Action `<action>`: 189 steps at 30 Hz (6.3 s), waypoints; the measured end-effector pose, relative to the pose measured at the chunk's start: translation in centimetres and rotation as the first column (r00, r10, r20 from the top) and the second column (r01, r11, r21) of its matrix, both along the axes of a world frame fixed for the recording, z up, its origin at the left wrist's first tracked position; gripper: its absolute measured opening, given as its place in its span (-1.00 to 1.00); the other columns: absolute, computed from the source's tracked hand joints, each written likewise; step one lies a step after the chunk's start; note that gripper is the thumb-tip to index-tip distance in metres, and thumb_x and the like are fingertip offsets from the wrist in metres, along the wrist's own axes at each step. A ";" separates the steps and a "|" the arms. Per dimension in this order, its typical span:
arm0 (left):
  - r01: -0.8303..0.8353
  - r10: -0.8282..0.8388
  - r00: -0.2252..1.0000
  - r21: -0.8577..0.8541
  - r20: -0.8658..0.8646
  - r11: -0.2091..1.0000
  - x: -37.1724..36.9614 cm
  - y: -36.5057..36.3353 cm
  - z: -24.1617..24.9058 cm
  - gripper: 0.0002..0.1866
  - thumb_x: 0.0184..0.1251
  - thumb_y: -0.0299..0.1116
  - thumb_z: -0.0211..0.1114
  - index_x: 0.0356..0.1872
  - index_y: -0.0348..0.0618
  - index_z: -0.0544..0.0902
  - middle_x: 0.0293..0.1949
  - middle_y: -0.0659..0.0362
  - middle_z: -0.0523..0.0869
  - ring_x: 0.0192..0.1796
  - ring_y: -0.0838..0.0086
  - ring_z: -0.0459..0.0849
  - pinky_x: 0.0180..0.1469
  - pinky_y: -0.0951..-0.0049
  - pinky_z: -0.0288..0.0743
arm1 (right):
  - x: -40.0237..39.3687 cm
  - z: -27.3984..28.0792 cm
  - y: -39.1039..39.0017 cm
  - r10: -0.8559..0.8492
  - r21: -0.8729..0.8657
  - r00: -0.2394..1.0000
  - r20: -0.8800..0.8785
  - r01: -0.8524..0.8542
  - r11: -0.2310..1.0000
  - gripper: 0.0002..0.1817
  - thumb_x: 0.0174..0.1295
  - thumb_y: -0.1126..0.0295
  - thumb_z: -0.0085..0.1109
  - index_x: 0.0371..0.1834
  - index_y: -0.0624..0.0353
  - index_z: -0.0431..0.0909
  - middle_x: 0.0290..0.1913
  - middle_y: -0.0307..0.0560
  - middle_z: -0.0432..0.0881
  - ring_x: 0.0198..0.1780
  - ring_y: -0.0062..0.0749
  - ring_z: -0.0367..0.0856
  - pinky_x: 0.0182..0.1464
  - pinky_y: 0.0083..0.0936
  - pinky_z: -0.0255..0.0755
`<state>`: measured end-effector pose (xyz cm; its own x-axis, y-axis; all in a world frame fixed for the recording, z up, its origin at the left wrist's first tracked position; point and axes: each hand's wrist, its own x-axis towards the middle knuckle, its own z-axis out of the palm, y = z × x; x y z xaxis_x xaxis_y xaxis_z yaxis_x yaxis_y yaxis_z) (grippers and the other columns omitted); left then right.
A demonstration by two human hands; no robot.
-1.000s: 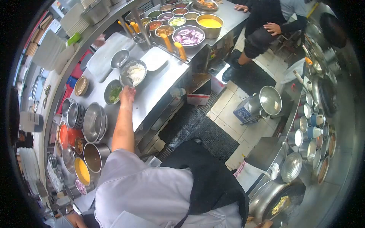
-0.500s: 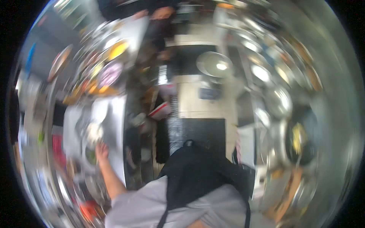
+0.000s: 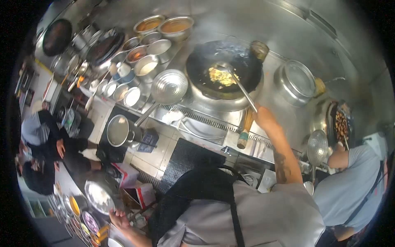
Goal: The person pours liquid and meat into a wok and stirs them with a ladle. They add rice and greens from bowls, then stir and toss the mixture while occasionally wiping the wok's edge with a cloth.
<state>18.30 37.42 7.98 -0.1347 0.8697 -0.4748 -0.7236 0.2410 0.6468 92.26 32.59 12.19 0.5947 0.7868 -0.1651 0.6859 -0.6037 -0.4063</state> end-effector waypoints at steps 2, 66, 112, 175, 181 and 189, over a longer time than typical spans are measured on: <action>0.188 -0.190 0.979 0.023 0.078 0.982 6.7 5.7 0.4 -0.86 0.34 -0.34 0.11 -0.25 -0.18 0.44 -0.62 0.25 0.40 -0.63 0.60 0.34 -0.62 0.59 0.23 | 0.3 -0.3 -1.5 0.037 -0.051 0.996 0.076 -0.033 0.998 -0.59 0.18 0.41 0.04 0.12 0.24 0.39 -0.24 0.34 0.61 -0.17 0.16 0.60 -0.08 -0.07 0.46; 0.902 0.027 0.306 0.299 -0.952 0.310 60.8 36.0 1.8 -0.46 0.16 -0.56 -0.01 0.18 -0.55 0.12 -0.10 -0.46 0.52 -0.01 -0.26 0.53 0.06 0.09 0.39 | -3.3 -1.0 2.6 -0.101 -0.075 0.993 0.068 0.106 0.992 -0.48 0.17 0.47 0.03 0.24 0.32 0.26 -0.43 0.31 0.58 -0.31 0.21 0.60 -0.24 -0.02 0.45; 0.605 -0.575 0.783 0.073 -0.238 0.793 43.6 30.3 -0.5 -0.85 0.27 -0.47 0.12 -0.19 -0.29 0.45 -0.44 0.15 0.49 -0.58 0.57 0.38 -0.58 0.51 0.30 | -3.2 -1.8 1.9 0.023 0.020 0.994 0.105 -0.025 0.999 -0.57 0.15 0.47 -0.03 0.11 0.36 0.32 -0.34 0.32 0.60 -0.28 0.21 0.60 -0.20 -0.01 0.46; 0.775 0.260 -0.613 -0.504 -0.746 0.383 45.3 26.4 -10.5 -0.12 -0.18 -0.14 0.49 0.24 -0.20 0.29 -0.09 -0.14 0.56 -0.07 -0.04 0.60 -0.04 0.10 0.50 | -2.1 -0.2 3.0 -0.046 0.114 0.999 0.009 0.045 0.993 -0.64 0.24 0.36 0.01 0.07 0.27 0.34 -0.37 0.36 0.59 -0.24 0.26 0.58 -0.16 0.01 0.44; 0.931 0.095 -0.343 -0.324 -0.935 0.169 45.1 30.1 -15.6 -0.33 -0.12 -0.26 0.41 0.09 -0.26 0.40 -0.10 -0.14 0.60 -0.10 -0.01 0.63 -0.03 0.18 0.53 | -3.6 -2.5 1.9 -0.079 0.017 0.995 -0.053 0.080 0.997 -0.61 0.24 0.36 0.02 0.09 0.30 0.32 -0.42 0.37 0.58 -0.30 0.27 0.57 -0.21 0.05 0.41; 0.959 -0.964 0.257 -0.106 -0.074 0.264 50.1 29.1 -11.9 -0.60 0.23 -0.15 0.21 -0.02 -0.19 0.50 -0.19 0.08 0.63 -0.28 0.26 0.65 -0.23 0.22 0.56 | -4.9 -3.3 4.0 -0.148 -0.022 0.988 -0.037 0.148 0.989 -0.68 0.24 0.37 0.01 -0.01 0.35 0.37 -0.41 0.37 0.58 -0.30 0.25 0.57 -0.24 0.02 0.42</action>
<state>68.37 66.56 -3.96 0.7415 0.3800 -0.5530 0.1240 0.7324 0.6695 87.33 36.64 8.90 0.6974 0.6869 -0.2043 0.5726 -0.7056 -0.4174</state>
